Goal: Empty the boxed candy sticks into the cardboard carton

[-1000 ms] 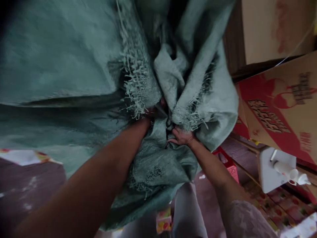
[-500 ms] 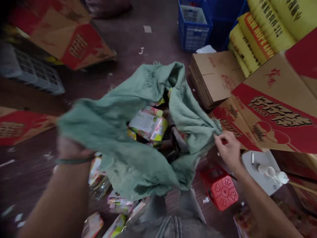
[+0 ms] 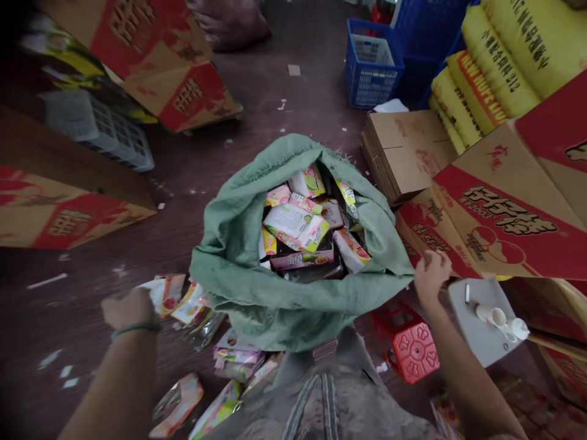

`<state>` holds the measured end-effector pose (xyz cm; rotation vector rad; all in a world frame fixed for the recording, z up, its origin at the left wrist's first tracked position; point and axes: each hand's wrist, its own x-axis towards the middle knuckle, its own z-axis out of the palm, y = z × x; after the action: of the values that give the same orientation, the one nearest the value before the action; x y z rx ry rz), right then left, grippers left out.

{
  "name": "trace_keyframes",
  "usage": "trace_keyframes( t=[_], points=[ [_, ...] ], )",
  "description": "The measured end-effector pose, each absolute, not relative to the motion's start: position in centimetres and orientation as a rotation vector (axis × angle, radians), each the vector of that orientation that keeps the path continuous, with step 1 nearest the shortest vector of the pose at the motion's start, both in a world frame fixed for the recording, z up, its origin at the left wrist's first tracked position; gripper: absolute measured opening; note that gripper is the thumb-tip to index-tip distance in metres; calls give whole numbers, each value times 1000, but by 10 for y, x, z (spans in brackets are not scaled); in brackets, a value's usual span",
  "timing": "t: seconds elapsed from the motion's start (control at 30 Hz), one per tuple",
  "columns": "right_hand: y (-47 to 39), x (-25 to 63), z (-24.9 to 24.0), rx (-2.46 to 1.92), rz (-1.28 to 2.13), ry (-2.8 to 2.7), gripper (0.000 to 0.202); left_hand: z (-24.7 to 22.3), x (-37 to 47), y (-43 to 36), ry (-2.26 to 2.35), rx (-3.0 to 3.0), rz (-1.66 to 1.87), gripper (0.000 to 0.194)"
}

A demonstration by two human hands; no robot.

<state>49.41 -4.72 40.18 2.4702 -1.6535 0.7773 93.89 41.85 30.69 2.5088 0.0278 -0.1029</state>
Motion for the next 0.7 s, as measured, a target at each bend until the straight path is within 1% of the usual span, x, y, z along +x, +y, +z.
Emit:
trace_keyframes(
  t=[0.03,0.1,0.13,0.2,0.23,0.27,0.33,0.43,0.5,0.6,0.7],
  points=[
    [-32,516,402,2555,760,-1536,37,309,933,409,52,2490,-11,67],
    [3,556,401,2803,519,-1225,37,314,918,384,-138,2467,103,65],
    [21,570,398,2903,334,-1071,37,316,908,369,-406,2443,57,61],
    [57,584,389,3006,-25,-836,38,311,892,345,-899,2407,-187,57],
    [73,582,383,3023,-152,-768,38,306,886,338,-1024,2403,-339,54],
    [86,575,377,3030,-230,-737,37,298,882,336,-1052,2418,-448,54],
    [107,548,367,3012,-261,-780,38,283,880,345,-898,2461,-487,60],
    [119,495,364,2938,-203,-946,41,268,878,378,-551,2432,-257,76],
    [115,465,369,2915,-154,-1018,43,264,871,402,-369,2391,-191,82],
    [98,445,377,2960,-70,-1005,45,252,848,437,-79,2367,-261,77],
    [76,446,374,3070,-76,-913,44,229,799,477,253,2339,-366,67]
  ],
)
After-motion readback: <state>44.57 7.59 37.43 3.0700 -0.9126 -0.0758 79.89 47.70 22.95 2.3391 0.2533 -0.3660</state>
